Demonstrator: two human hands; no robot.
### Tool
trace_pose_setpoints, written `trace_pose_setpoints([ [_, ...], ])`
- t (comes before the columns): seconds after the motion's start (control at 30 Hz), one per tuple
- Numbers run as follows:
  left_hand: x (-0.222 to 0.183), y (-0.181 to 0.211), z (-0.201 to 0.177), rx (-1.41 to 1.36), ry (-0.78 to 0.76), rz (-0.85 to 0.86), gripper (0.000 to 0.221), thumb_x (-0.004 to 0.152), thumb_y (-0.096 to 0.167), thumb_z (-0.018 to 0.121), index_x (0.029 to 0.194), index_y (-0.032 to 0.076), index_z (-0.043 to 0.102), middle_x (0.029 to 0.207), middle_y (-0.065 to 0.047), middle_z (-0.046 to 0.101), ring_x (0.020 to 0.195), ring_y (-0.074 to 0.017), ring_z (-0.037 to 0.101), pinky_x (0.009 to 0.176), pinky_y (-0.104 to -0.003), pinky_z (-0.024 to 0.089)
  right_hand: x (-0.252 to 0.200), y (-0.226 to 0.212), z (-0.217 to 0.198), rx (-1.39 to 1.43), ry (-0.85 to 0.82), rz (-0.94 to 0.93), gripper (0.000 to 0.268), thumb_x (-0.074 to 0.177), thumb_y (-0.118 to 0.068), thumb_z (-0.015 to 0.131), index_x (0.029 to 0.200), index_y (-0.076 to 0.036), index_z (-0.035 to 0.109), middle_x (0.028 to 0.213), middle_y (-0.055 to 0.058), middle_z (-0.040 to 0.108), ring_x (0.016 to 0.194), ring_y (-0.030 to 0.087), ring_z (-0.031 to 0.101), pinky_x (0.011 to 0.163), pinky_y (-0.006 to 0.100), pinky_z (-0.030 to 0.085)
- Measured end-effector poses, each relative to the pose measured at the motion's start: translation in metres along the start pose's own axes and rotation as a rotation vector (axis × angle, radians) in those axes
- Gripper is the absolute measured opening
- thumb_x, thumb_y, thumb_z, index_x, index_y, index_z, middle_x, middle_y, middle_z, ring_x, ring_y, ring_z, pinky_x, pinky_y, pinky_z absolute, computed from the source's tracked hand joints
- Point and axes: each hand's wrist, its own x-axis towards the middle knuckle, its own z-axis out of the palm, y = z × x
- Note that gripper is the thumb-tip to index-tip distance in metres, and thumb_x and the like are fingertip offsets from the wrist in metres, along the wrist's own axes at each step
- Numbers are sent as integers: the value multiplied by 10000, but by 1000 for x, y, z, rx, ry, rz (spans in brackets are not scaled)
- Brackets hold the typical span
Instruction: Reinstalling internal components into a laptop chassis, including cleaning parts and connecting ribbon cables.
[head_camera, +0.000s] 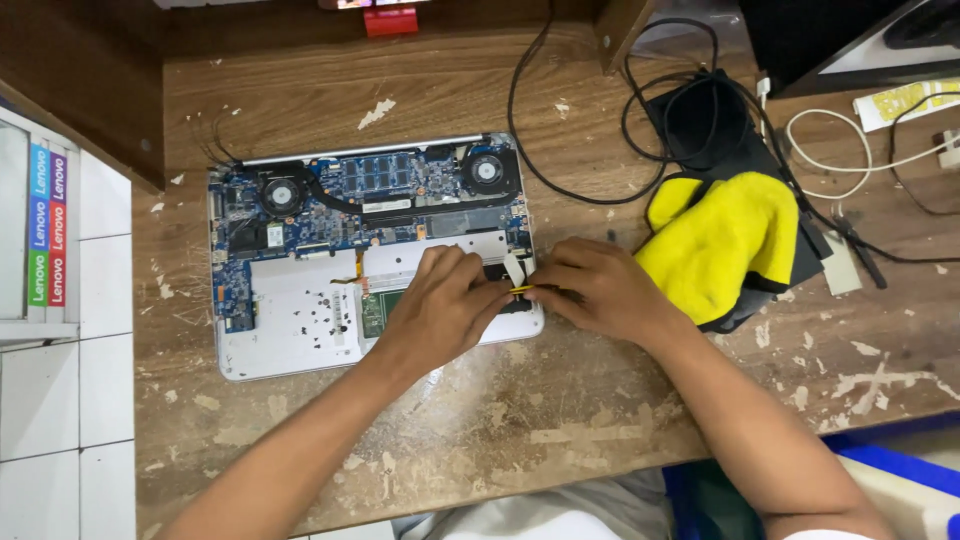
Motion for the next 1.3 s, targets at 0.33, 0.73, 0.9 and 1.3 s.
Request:
trace_pose_setpoints([
  [0.33,8,4,-5,-17,-31,-25,163,918,238,766,1006,101,755,789,-38,567,785,-225,561,868,-424,433,-2,2,-15,-11,-64,46,108,992,-133,664,935,-88,743,778,88,618,677,300,663,589,386,554],
  [0.73,1,-3,2,7,-73,-41,209,889,248,780,1045,117,732,907,-46,598,858,-246,567,898,-441,417,-8,-3,-14,-156,-118,153,112,969,-260,687,885,-193,723,801,5,622,637,237,673,530,344,554],
  [0.9,2,0,-1,11,-83,-37,249,885,265,782,1075,112,733,923,-55,602,855,-258,563,895,-443,403,-5,-8,-13,-169,-98,197,101,973,-239,683,899,-192,733,808,-2,625,630,218,677,527,317,552],
  [1.3,4,1,-3,10,-101,-50,289,861,253,794,1094,91,739,934,-69,614,854,-253,562,894,-447,386,-9,-7,-9,-170,-58,201,97,954,-249,708,894,-176,729,805,-1,633,650,230,689,545,321,556],
])
